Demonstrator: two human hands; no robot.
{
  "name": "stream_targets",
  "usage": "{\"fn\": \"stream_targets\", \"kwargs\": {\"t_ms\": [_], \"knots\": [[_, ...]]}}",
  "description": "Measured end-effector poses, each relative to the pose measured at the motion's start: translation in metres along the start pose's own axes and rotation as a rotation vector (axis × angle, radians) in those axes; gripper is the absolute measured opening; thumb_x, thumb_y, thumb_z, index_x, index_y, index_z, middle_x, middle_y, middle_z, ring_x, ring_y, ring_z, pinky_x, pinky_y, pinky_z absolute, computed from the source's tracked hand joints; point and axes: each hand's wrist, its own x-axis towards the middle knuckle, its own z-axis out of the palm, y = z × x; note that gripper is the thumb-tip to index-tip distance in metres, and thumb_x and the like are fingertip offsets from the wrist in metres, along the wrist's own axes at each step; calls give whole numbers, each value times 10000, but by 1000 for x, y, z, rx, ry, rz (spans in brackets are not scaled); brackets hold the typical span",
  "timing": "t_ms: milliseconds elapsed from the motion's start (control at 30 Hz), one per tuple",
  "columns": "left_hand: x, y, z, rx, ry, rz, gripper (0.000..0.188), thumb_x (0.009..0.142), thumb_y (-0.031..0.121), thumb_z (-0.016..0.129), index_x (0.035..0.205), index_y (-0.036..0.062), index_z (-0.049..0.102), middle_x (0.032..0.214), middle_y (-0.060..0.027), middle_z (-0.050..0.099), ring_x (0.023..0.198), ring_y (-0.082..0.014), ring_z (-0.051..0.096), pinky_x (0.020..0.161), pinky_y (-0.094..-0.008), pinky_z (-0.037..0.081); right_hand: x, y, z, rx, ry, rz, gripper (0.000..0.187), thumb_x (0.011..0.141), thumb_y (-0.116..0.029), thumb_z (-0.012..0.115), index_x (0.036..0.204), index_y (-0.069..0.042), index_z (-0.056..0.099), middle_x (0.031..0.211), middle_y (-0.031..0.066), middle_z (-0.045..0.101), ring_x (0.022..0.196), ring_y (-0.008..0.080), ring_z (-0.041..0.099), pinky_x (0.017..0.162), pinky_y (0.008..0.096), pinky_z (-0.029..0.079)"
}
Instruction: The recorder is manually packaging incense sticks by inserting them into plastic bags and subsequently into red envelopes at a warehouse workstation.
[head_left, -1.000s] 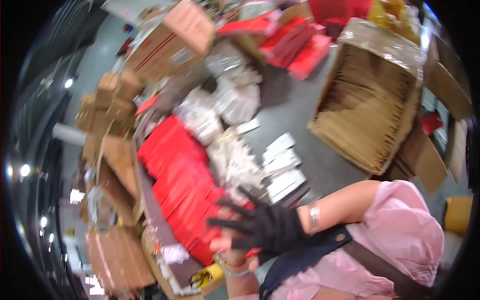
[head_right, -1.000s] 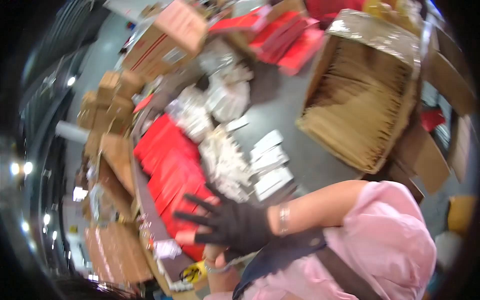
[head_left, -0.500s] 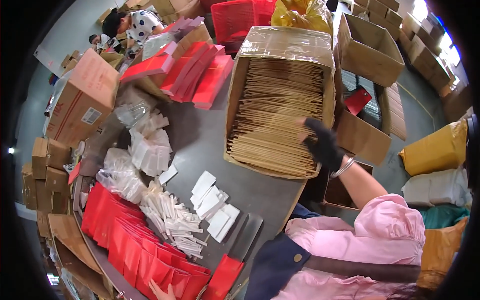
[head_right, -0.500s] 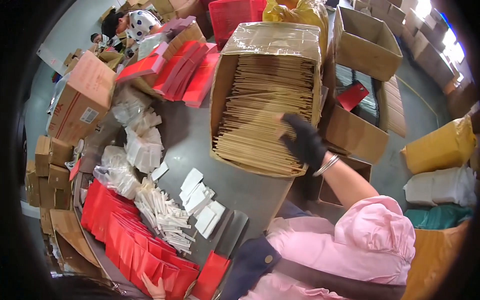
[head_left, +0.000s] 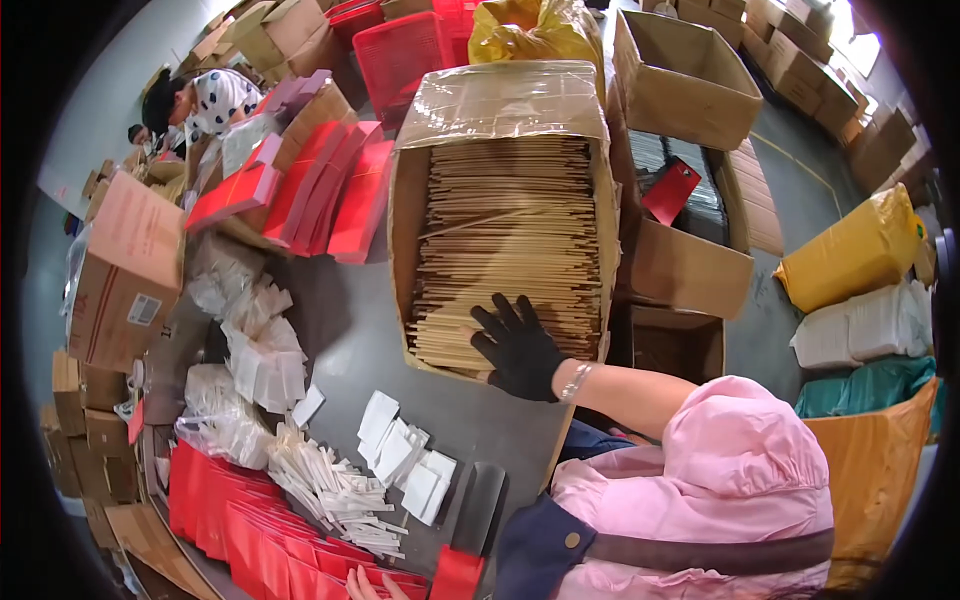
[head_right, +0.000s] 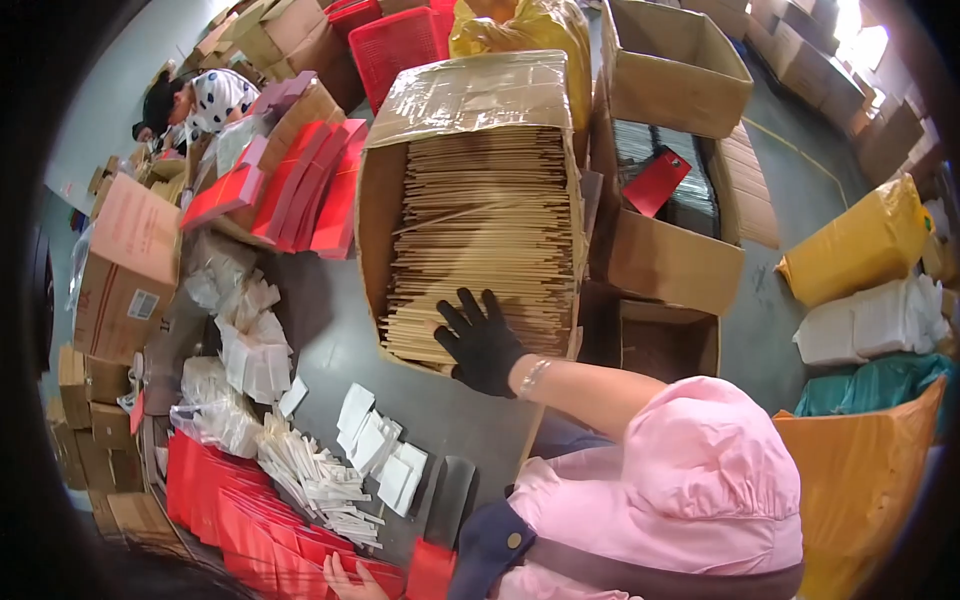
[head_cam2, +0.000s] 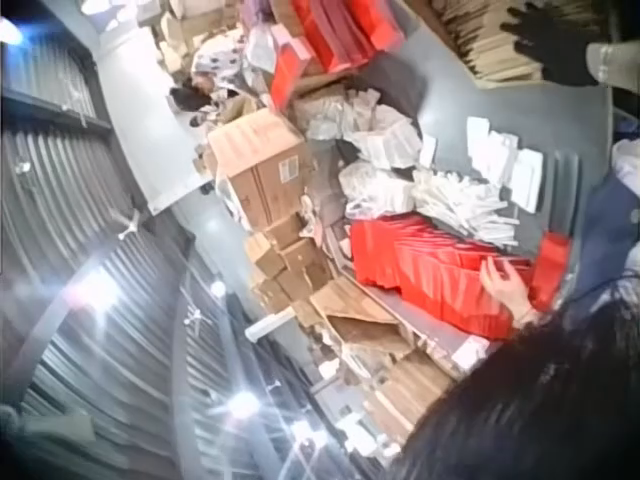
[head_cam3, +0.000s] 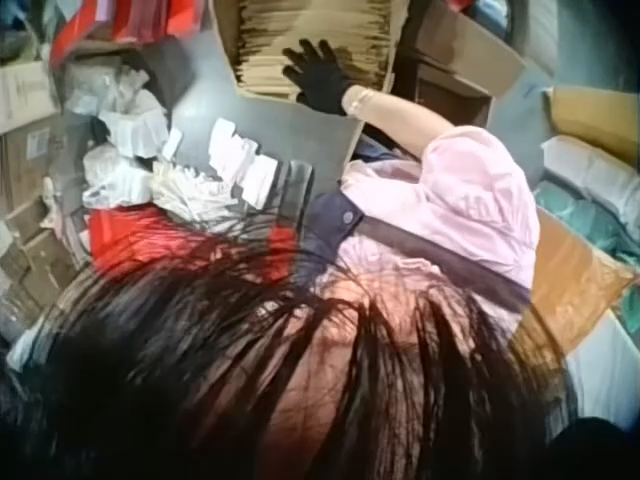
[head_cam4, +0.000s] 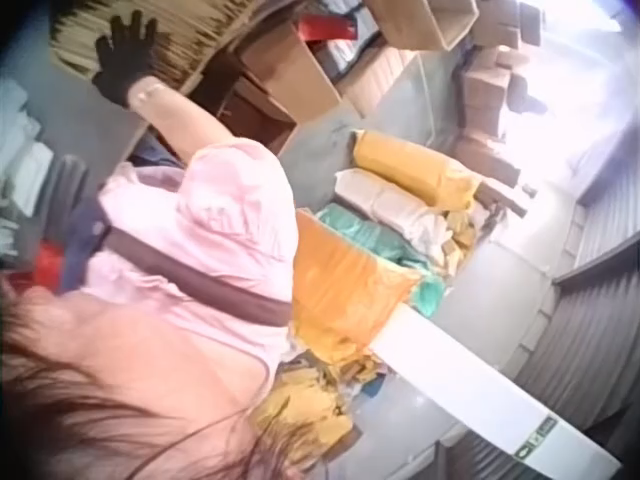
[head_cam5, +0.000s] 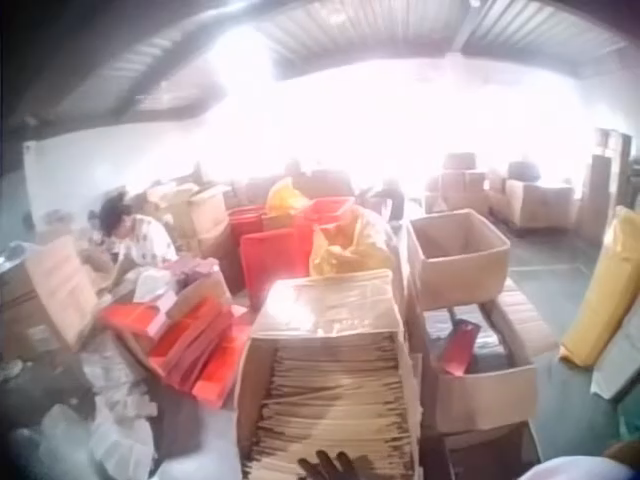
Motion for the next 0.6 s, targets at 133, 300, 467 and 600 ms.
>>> {"fn": "stream_targets", "kwargs": {"t_ms": [133,300,467,600], "knots": [[9,38,-1,-39,40,26,353,882,185,679,1183,10,626,1203,-220,581,1099,-391,555,936,-456,469,14,14,25,53,84,36,673,831,-415,663,1382,-81,468,1452,184,361,1372,413,265,1095,616,200],[30,72,-20,-290,-274,-743,356,871,172,690,1187,21,629,1204,-216,586,1106,-373,568,923,-431,489,18,11,27,105,117,21,700,828,-444,669,1383,-74,459,1438,186,367,1369,414,266,1086,621,209],[63,81,-27,-314,-275,-660,341,870,145,689,1178,10,631,1192,-215,595,1090,-371,581,925,-428,491,26,24,25,38,73,47,658,846,-431,657,1398,-129,463,1493,162,327,1414,420,210,1111,636,166],[68,85,-24,-325,-264,-678,322,875,140,688,1150,-17,632,1163,-220,609,1055,-374,599,905,-431,501,54,57,1,0,-9,145,683,841,-467,638,1420,-165,438,1526,136,298,1424,406,189,1109,626,177]]}}
